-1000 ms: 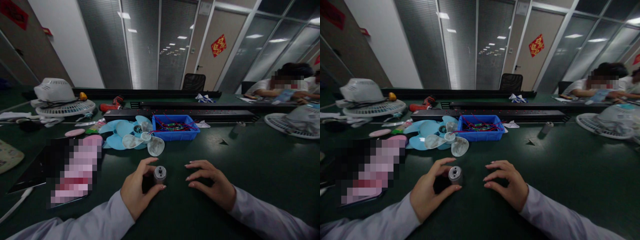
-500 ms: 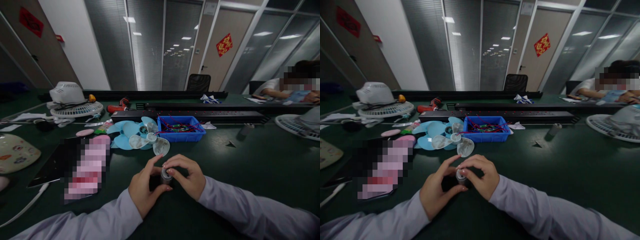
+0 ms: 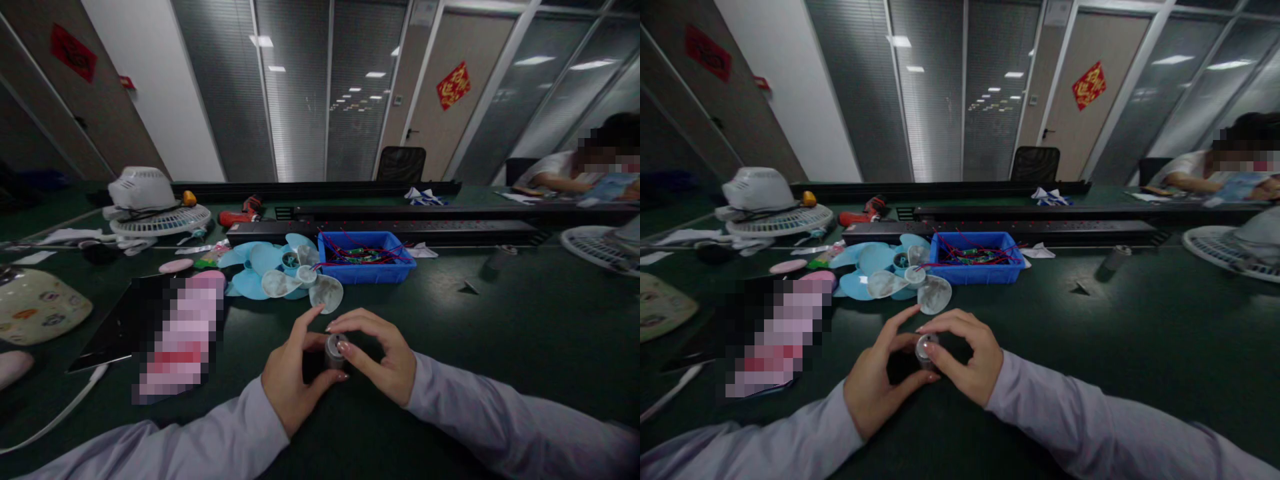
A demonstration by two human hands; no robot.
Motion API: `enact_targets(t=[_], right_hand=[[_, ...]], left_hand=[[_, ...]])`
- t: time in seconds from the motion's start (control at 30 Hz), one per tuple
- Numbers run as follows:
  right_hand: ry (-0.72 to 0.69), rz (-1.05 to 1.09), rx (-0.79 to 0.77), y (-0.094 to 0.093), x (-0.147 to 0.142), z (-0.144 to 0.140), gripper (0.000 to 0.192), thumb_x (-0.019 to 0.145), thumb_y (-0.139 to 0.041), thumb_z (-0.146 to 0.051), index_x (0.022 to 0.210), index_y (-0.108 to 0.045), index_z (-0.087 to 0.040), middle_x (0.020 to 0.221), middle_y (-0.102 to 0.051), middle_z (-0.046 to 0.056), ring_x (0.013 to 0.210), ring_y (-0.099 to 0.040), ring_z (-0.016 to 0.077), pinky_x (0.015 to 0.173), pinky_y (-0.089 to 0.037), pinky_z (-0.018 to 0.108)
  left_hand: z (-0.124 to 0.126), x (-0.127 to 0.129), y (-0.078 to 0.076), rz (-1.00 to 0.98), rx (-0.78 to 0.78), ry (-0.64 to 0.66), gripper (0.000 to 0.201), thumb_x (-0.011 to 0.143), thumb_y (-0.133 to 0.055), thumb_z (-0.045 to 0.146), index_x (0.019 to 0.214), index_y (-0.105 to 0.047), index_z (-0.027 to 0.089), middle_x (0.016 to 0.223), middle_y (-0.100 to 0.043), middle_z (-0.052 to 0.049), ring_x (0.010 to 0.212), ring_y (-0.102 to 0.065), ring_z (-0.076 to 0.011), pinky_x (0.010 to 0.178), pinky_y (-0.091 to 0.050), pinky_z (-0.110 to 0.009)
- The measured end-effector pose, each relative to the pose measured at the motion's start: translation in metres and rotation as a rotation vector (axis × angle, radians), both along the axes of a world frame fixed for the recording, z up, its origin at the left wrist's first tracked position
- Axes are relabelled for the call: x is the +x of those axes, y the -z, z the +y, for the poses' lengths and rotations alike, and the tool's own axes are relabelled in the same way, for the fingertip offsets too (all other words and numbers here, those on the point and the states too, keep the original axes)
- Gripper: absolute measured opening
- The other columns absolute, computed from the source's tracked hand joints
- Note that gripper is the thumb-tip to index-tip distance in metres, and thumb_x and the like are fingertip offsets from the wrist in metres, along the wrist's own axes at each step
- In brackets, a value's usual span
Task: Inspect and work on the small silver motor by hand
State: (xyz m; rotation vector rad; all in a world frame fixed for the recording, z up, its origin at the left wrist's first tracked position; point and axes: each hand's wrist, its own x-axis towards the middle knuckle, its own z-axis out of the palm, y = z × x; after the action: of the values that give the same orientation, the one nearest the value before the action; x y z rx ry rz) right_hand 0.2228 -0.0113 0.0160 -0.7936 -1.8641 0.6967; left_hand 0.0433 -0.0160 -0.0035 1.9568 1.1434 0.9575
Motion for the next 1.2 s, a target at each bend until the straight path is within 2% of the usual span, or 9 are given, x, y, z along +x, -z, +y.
enact_targets(t=[0.13,0.23,0.43,0.57,0.73,0.83,1.07,1.2], right_hand=[[0.038,0.011,-0.026,0.001,-0.002,0.001,0.007,0.08,-0.065,-0.017,0.085,-0.07,-0.017,0.094,-0.069,0.008,0.091,-0.065,0.0188,0.083,-0.05,0.033],[0.061,0.019,-0.048,-0.001,-0.005,0.001,0.005,0.08,-0.064,-0.015,0.08,-0.069,-0.016,0.093,-0.069,0.008,0.09,-0.065,0.0188,0.082,-0.05,0.033],[0.084,0.057,-0.075,-0.008,-0.004,0.0,0.007,0.083,-0.063,-0.017,0.079,-0.069,-0.018,0.09,-0.07,0.006,0.088,-0.066,0.0165,0.082,-0.05,0.031],[0.148,0.033,-0.042,-0.001,0.017,0.0,0.008,0.084,-0.062,-0.019,0.083,-0.07,-0.021,0.091,-0.07,0.004,0.088,-0.066,0.0158,0.081,-0.051,0.03],[0.21,-0.136,-0.006,0.014,0.061,-0.002,0.009,0.082,-0.065,-0.021,0.085,-0.072,-0.026,0.083,-0.073,0.002,0.084,-0.066,0.0189,0.078,-0.052,0.035],[0.222,-0.202,-0.004,0.019,0.077,-0.003,0.011,0.081,-0.067,-0.023,0.088,-0.073,-0.028,0.083,-0.074,0.002,0.085,-0.066,0.021,0.077,-0.054,0.038],[0.323,-0.41,0.026,0.026,0.081,0.001,0.012,0.078,-0.069,-0.027,0.087,-0.076,-0.032,0.107,-0.07,0.006,0.11,-0.056,0.0323,0.092,-0.045,0.058],[0.335,-0.43,0.021,0.026,0.082,0.001,0.014,0.079,-0.068,-0.027,0.089,-0.075,-0.032,0.108,-0.069,0.006,0.112,-0.056,0.0321,0.092,-0.045,0.059]], left_hand=[[0.001,0.0,-0.002,0.009,-0.018,0.011,0.084,0.07,-0.073,0.017,0.136,-0.023,0.028,0.098,-0.071,0.001,0.091,-0.069,-0.0194,0.086,-0.052,-0.035],[0.0,0.0,-0.002,0.004,-0.02,0.014,0.084,0.07,-0.073,0.016,0.136,-0.023,0.029,0.096,-0.071,0.002,0.089,-0.069,-0.0189,0.085,-0.052,-0.035],[0.0,0.0,-0.002,0.009,-0.041,0.003,0.084,0.069,-0.074,0.017,0.135,-0.023,0.03,0.094,-0.071,0.003,0.089,-0.068,-0.0177,0.085,-0.051,-0.033],[-0.002,0.0,-0.004,0.02,-0.044,0.003,0.084,0.069,-0.075,0.018,0.135,-0.023,0.029,0.095,-0.071,0.002,0.089,-0.068,-0.0188,0.086,-0.051,-0.035],[-0.003,0.0,-0.007,0.023,-0.057,-0.015,0.082,0.07,-0.074,0.019,0.135,-0.026,0.029,0.097,-0.071,0.001,0.091,-0.068,-0.0201,0.087,-0.051,-0.036],[-0.002,-0.001,-0.007,0.036,-0.058,-0.012,0.081,0.07,-0.074,0.02,0.135,-0.026,0.029,0.098,-0.071,0.001,0.093,-0.068,-0.0197,0.088,-0.051,-0.037],[-0.001,-0.002,-0.005,0.067,-0.041,0.012,0.079,0.072,-0.073,0.022,0.135,-0.025,0.029,0.101,-0.071,0.0,0.094,-0.068,-0.02,0.087,-0.052,-0.036],[-0.002,-0.002,-0.006,0.068,-0.026,0.005,0.079,0.071,-0.072,0.023,0.135,-0.026,0.029,0.1,-0.071,0.0,0.093,-0.068,-0.0208,0.087,-0.052,-0.037]])
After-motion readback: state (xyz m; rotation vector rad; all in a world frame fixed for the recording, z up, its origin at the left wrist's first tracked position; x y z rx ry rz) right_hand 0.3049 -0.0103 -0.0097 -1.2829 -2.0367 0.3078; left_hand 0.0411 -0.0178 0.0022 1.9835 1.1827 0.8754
